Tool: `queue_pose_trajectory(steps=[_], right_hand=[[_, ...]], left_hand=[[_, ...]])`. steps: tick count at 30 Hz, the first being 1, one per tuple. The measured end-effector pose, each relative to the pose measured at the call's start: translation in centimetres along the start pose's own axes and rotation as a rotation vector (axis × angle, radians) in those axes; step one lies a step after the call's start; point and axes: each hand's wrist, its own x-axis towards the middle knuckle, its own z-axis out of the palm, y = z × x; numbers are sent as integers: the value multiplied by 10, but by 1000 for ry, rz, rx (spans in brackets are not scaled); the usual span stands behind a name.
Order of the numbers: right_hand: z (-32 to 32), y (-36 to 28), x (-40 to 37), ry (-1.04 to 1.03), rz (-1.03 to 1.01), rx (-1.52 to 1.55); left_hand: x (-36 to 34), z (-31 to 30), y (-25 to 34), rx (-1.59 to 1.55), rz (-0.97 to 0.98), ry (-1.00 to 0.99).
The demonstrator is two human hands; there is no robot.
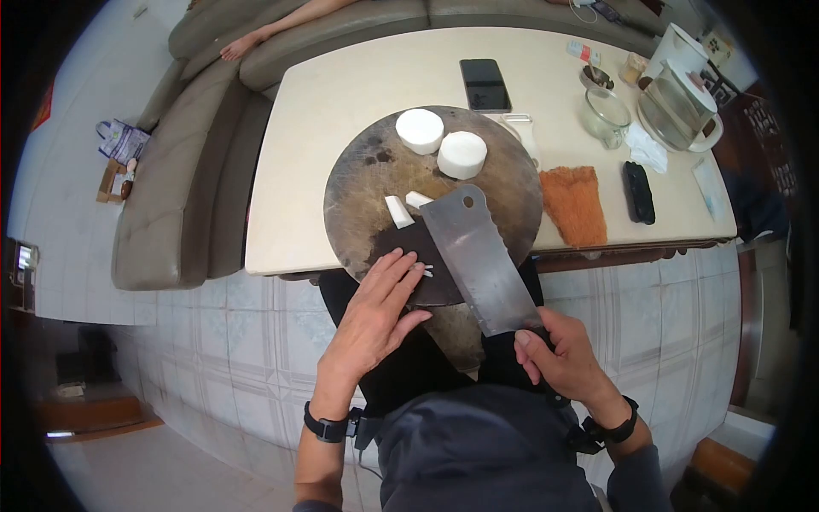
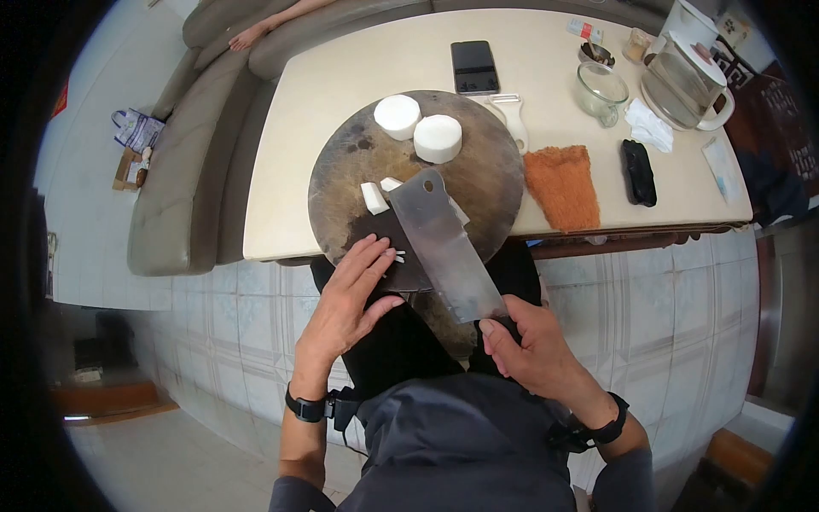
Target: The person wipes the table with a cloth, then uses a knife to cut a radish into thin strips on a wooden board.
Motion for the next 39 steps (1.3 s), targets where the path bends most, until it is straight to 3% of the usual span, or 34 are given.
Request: queue_pose_trajectory(steps=[8, 18, 27, 35, 39], right_hand=[[-1, 2, -2, 5, 20, -21], [-2, 5, -6, 14, 27, -13], [-6, 6, -8, 21, 11, 0], [-9, 5, -13, 54, -17, 2], [-11, 4, -14, 55, -18, -17]], left_hand=[[-8, 8, 1, 147, 208, 163], [-21, 21, 2, 160, 316, 245], [-43, 66, 17, -159, 44, 297], [-46, 83, 10, -222, -6, 232], [-39, 65, 19, -227, -34, 362]])
